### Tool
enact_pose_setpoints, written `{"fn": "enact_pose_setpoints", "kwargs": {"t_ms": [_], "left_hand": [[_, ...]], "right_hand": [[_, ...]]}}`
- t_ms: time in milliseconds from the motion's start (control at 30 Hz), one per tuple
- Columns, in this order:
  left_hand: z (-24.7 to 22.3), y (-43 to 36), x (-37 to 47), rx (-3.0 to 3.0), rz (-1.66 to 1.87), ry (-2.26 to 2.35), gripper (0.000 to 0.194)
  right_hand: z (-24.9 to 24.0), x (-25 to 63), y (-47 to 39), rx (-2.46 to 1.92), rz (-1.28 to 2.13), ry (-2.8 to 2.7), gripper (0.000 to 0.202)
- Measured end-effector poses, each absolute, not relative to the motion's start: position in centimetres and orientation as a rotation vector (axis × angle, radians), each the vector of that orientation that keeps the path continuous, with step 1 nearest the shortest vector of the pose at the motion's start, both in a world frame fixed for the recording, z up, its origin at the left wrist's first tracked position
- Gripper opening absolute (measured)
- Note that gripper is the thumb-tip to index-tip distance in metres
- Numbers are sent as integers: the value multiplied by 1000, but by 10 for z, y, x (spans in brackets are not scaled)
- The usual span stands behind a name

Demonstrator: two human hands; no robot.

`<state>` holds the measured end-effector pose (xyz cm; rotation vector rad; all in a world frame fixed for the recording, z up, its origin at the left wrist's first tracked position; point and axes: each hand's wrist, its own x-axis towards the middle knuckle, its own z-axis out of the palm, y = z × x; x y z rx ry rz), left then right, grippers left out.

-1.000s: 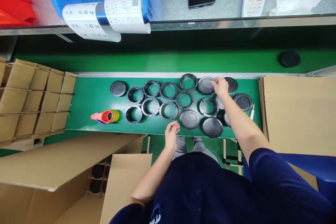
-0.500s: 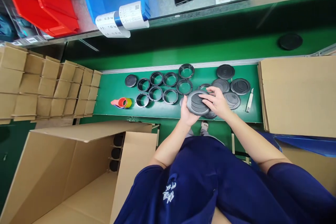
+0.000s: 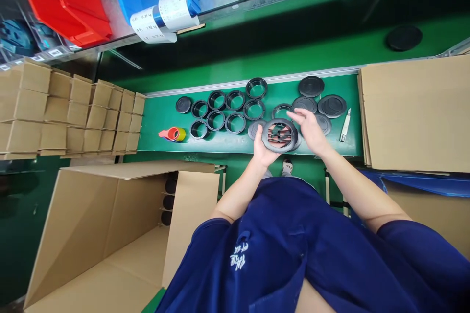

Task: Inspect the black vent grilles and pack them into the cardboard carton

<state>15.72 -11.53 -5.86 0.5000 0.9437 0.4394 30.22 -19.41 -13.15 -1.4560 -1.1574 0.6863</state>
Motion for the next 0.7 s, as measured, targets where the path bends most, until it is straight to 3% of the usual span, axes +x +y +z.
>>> {"fn": "enact_pose_setpoints", "kwargs": {"t_ms": [133,300,500,700], "left_hand": [[-78,-119,149,440,386,1040,68],[-98,-110,138,490,303,1101,67],[-104,-79,107,549,353,1259,52],[-117,-73,64,945,443,1535,35]], "right_hand": [[-149,267,-205,-1460,593,-1683,95],[-176,266,-169,-1682,709,-1638,112],[-218,298,-81,-2112,585,-1526,110],[-224,304,-45,-2105,453,-1512,95]]}}
